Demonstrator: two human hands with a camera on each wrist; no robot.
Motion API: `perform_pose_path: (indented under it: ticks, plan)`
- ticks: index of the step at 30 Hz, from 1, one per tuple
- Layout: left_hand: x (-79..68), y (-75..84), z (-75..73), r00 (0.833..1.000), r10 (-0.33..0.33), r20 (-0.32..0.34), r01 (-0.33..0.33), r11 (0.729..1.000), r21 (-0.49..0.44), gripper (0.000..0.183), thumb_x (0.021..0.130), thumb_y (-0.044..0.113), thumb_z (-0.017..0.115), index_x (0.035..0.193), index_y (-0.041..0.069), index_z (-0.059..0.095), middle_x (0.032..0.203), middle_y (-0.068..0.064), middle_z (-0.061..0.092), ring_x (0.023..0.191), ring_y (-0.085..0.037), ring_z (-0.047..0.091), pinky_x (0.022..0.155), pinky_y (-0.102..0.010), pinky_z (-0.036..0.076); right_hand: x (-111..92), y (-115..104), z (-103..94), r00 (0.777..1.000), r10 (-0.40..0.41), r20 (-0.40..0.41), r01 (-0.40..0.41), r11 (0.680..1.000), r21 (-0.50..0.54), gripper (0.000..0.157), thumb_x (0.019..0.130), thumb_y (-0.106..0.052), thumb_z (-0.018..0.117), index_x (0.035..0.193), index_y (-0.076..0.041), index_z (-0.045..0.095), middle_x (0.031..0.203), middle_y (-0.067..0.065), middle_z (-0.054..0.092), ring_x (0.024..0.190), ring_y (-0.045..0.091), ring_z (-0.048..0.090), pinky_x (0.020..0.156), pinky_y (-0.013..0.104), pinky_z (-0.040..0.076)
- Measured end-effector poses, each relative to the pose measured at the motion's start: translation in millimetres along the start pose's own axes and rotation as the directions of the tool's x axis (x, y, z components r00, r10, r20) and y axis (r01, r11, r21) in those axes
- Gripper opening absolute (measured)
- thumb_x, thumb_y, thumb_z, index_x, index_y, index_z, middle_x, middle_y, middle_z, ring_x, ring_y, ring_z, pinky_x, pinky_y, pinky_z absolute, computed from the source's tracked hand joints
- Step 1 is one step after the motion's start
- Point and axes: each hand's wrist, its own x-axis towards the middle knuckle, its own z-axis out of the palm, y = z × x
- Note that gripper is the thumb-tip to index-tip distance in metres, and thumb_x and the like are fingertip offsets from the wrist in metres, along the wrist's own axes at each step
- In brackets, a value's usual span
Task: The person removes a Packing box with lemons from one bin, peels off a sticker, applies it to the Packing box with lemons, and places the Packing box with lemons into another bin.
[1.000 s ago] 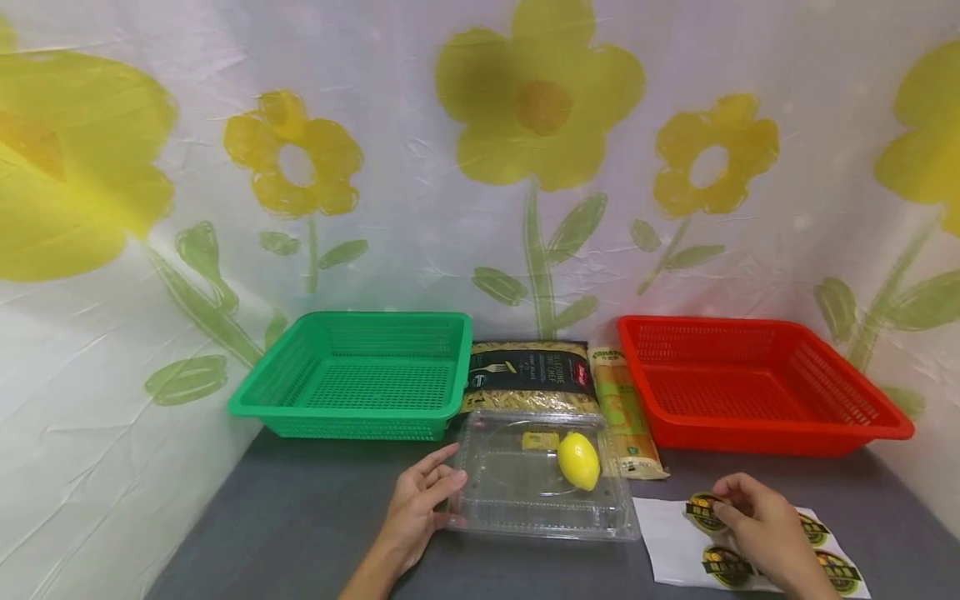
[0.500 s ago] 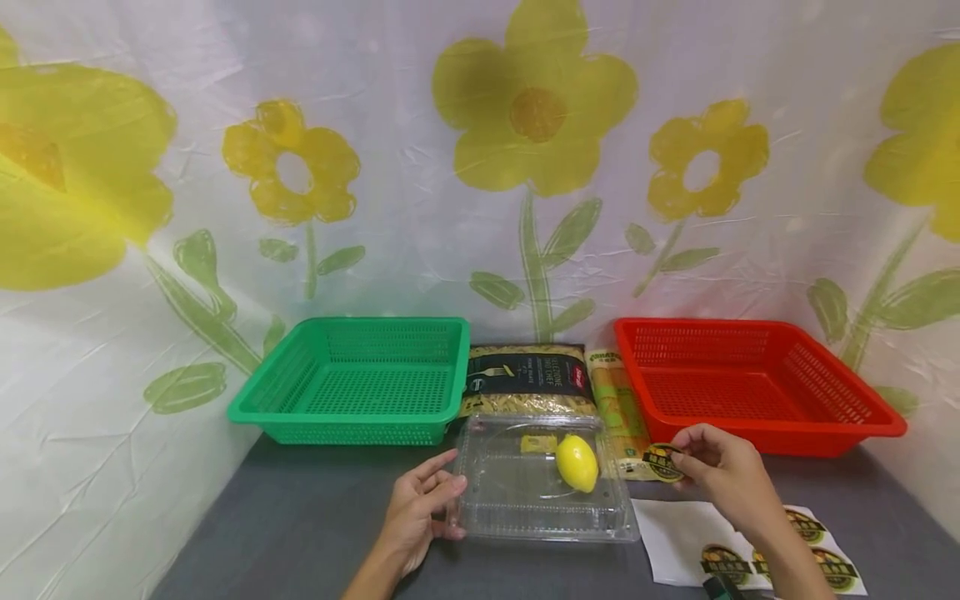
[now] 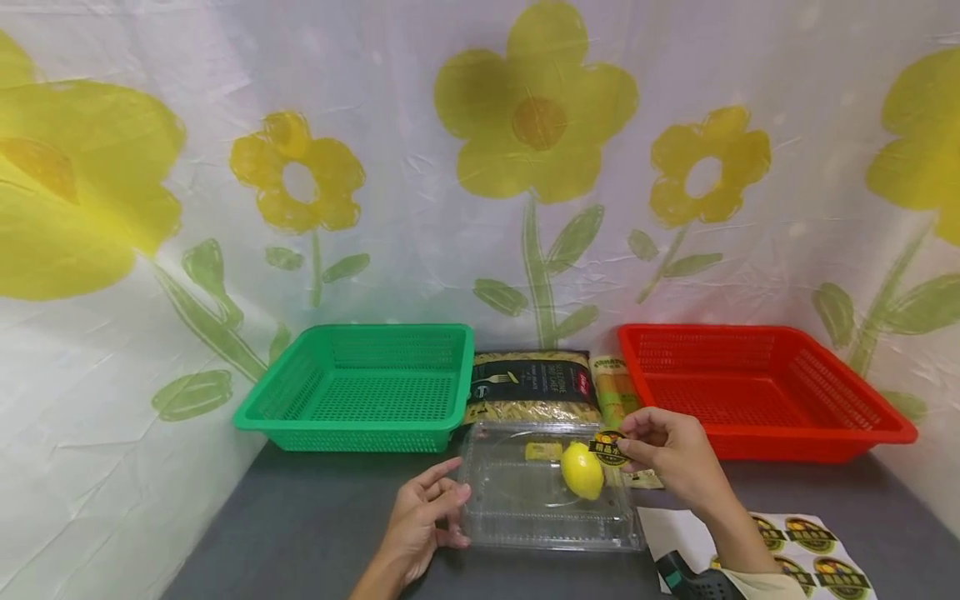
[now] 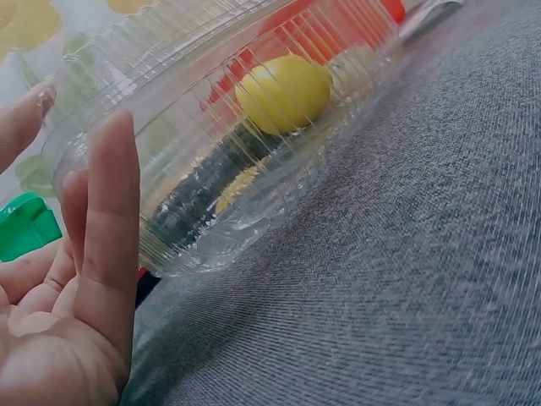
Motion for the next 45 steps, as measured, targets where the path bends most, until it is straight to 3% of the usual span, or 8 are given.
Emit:
perform_pose_path:
  ticks: [10,23,31,37,45]
  plan:
    - [-0.8,-2.0,0.5,1.000,-0.008,0.004,0.008,1.000,-0.007,0.069,0.093,0.007,0.071,0.151,-0.005,0.037,0.086,-0.001,0.060,0.054,-0.010,0.053,0.050,-0.031,0.060,7.2,-5.9,26.3,0.999,-0.044,0.021,0.044,0.998,0.034,0.019,0.085,0.010,0.073,0.103,0.009,0.067,0.089,0.020,0.066,0.071,0.022,0.069,0.063,0.035,0.063]
    - [-0.5,0.7,0.1,1.000,-0.010,-0.025,0.011,1.000,0.022,0.068,0.093,0.007,0.071,0.151,-0.004,0.038,0.087,-0.002,0.060,0.054,-0.011,0.053,0.051,-0.033,0.060,14.3,-2.5,65.6,0.995,-0.067,0.079,0.067,0.998,-0.002,0.017,0.081,0.013,0.075,0.096,0.005,0.070,0.084,0.015,0.068,0.069,0.022,0.066,0.060,0.033,0.062]
    - [0.6,-0.8,1.0,1.000,-0.007,-0.024,0.008,1.000,0.018,0.067,0.093,0.006,0.070,0.151,-0.003,0.038,0.084,-0.001,0.059,0.053,-0.011,0.053,0.050,-0.032,0.060,15.5,3.3,77.2,0.996,-0.087,0.009,0.087,0.984,-0.158,0.015,0.081,0.008,0.077,0.088,-0.003,0.072,0.076,0.003,0.067,0.066,0.020,0.065,0.056,0.028,0.058]
    - [0.4,-0.5,2.4,1.000,-0.010,-0.019,0.011,0.999,0.031,0.068,0.093,0.007,0.071,0.152,-0.004,0.037,0.085,-0.001,0.060,0.053,-0.010,0.053,0.051,-0.032,0.060,15.5,4.6,81.5,0.993,-0.105,-0.044,0.090,0.959,-0.267,0.017,0.080,0.005,0.080,0.086,-0.010,0.074,0.074,-0.005,0.065,0.073,0.013,0.061,0.064,0.026,0.052]
    - [0.2,1.3,2.3,0.999,-0.011,-0.037,0.013,0.999,0.041,0.067,0.093,0.007,0.071,0.151,-0.003,0.039,0.085,-0.001,0.060,0.053,-0.010,0.053,0.050,-0.033,0.060,17.5,7.8,85.0,0.989,-0.148,-0.009,0.135,0.922,-0.363,0.018,0.080,0.000,0.083,0.089,-0.013,0.074,0.075,-0.009,0.066,0.074,0.010,0.061,0.068,0.029,0.052]
